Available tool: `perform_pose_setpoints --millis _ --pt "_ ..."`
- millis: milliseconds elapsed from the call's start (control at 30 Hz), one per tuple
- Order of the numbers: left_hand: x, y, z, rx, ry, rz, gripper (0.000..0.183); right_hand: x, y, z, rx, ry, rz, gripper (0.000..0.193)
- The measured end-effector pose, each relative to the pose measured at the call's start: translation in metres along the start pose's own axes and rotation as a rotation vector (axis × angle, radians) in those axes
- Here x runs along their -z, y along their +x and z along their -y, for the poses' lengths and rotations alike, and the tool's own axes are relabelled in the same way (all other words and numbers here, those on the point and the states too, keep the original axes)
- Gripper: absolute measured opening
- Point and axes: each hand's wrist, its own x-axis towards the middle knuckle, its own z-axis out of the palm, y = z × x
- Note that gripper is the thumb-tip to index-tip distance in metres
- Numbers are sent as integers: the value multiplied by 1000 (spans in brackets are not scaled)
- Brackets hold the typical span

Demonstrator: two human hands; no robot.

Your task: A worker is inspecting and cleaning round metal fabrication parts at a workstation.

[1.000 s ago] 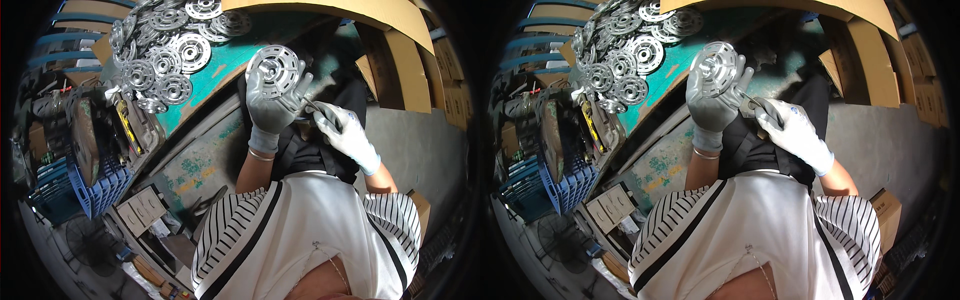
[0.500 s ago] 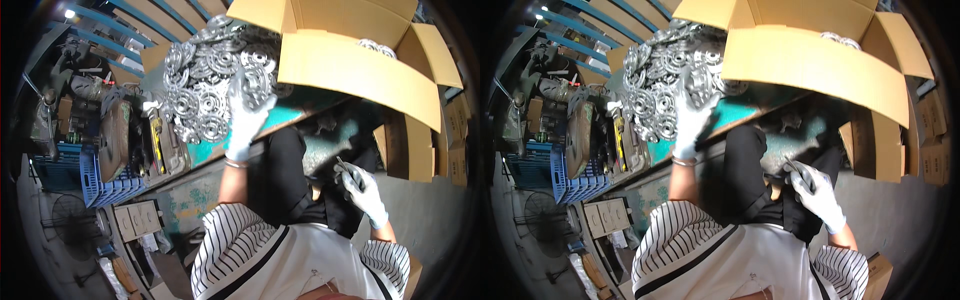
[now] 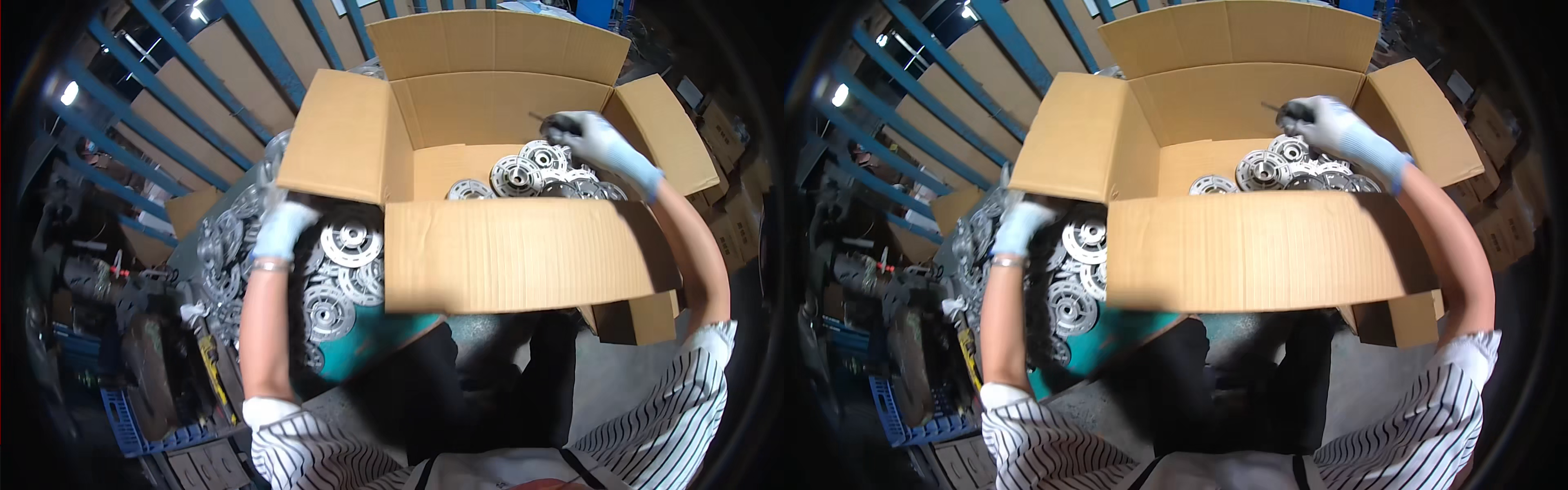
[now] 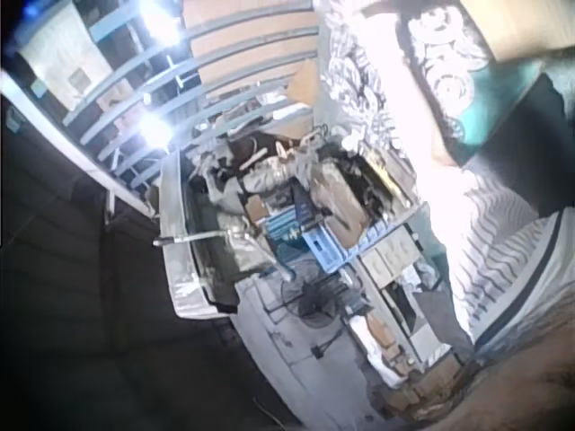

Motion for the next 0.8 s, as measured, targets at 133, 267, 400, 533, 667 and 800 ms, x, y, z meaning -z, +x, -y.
perform_pose_setpoints --millis 133,267,400,533,667,800 --pt "14 -43 -10 -61 -21 -137 57 -52 92 -74 39 -178 217 27" --pt "38 -90 -27 16 -66 -121 55 -94 126 -78 -6 -305 432 39" --pt "40 -135 -37 109 -288 -167 64 -95 148 -84 -20 -435 441 31" --pt "30 -177 -49 183 -580 -253 69 -67 144 -58 1 -106 409 23" --pt "37 -202 -84 144 -849 -365 64 -43 111 -26 -69 103 177 27" --pt "57 -239 -134 243 -1625 -369 65 0 31 22 58 770 83 23"
